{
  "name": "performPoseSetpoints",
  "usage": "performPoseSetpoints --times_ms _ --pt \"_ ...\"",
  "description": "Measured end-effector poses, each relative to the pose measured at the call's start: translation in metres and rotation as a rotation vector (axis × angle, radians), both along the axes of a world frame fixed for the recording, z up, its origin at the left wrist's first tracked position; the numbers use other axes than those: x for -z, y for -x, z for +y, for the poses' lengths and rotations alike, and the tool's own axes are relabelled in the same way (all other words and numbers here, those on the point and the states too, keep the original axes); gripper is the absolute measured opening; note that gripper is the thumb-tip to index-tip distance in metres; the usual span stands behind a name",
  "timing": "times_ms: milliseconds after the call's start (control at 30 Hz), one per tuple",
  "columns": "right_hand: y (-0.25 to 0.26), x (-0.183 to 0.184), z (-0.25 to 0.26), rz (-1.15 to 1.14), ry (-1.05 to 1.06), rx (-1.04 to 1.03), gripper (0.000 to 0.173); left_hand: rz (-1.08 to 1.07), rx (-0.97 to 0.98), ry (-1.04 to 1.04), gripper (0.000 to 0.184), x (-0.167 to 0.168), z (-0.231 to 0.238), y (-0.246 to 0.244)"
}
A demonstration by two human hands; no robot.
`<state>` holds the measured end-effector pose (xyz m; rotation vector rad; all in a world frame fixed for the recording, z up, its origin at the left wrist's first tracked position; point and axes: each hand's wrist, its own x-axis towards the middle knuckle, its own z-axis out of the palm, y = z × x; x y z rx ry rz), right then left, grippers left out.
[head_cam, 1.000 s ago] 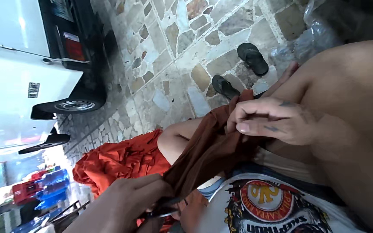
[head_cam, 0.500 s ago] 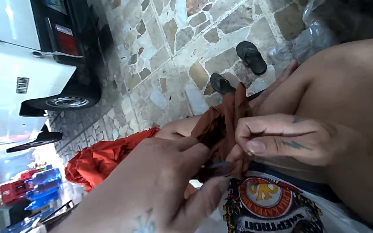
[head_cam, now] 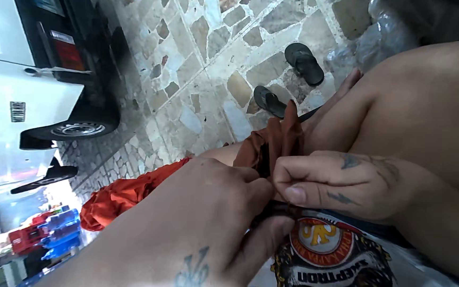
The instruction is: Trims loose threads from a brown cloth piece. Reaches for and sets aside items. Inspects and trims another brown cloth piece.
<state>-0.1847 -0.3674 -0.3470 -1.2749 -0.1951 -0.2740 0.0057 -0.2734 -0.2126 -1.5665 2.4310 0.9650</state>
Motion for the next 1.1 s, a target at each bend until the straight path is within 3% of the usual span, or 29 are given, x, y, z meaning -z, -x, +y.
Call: performPoseSetpoints --times_ms 567,933,1100 --pt "-0.001 0.002 0.003 0.027 -0.017 0.016 0.026 0.03 0.022 -0.081 0.044 0.006 -0.004 -0.005" --pt "-0.002 0.001 0.004 0.073 -0.177 0.017 0.027 0.109 0.007 -0.073 0.045 0.008 0.0 -0.013" --pt "0.0 0.003 0.006 0.068 -0.307 0.052 0.025 0.203 -0.156 -0.03 0.062 0.014 0.013 -0.019"
